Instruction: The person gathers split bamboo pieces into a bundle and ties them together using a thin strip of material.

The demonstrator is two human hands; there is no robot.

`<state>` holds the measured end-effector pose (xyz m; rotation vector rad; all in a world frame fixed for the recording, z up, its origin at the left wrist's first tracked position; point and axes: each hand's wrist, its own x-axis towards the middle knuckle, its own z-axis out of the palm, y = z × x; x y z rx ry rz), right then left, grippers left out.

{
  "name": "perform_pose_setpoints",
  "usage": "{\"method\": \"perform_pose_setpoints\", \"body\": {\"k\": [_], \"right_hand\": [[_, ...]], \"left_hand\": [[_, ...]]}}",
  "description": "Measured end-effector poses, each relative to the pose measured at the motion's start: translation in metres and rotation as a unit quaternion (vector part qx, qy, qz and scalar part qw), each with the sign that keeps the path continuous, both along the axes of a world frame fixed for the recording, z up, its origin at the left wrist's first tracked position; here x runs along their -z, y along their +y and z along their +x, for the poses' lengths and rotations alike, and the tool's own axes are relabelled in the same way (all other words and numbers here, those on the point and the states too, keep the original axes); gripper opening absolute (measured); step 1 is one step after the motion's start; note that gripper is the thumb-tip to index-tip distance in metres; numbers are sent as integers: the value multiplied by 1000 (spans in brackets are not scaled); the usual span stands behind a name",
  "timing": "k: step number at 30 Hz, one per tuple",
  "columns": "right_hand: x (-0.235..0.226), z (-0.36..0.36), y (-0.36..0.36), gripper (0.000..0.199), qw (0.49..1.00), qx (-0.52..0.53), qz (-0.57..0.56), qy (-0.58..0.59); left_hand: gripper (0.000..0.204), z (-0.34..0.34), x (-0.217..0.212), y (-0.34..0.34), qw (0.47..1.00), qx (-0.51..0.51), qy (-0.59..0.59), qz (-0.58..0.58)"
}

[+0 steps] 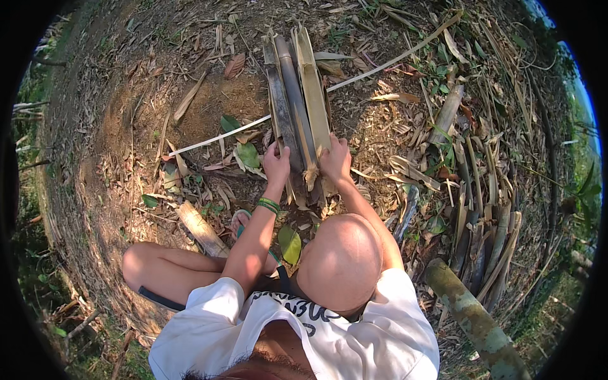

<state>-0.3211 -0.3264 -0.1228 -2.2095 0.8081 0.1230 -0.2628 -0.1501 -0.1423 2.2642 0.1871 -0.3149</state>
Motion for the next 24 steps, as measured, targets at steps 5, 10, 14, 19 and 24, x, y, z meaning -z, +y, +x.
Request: {"method": "perform_pose_setpoints", "body": {"k": [5,10,14,19,24], "right_hand": [[18,13,-11,41,985,-24,-12,-173],[-2,42,-53,35,985,-115,-119,-50],[-1,98,-122,37,909,-210,-277,-229],[9,124,-156,37,882,-243,-392,-97],[10,117,-145,20,896,-275,-337,-86]], "left_hand": [[50,3,11,-6,998,-23,-7,-56],[46,16,8,22,971,-157,0,-178],[38,54,14,56,905,-293,-14,-308],[32,100,17,83,858,-332,-2,-393],[29,142,22,109,862,-326,-7,-389]]}}
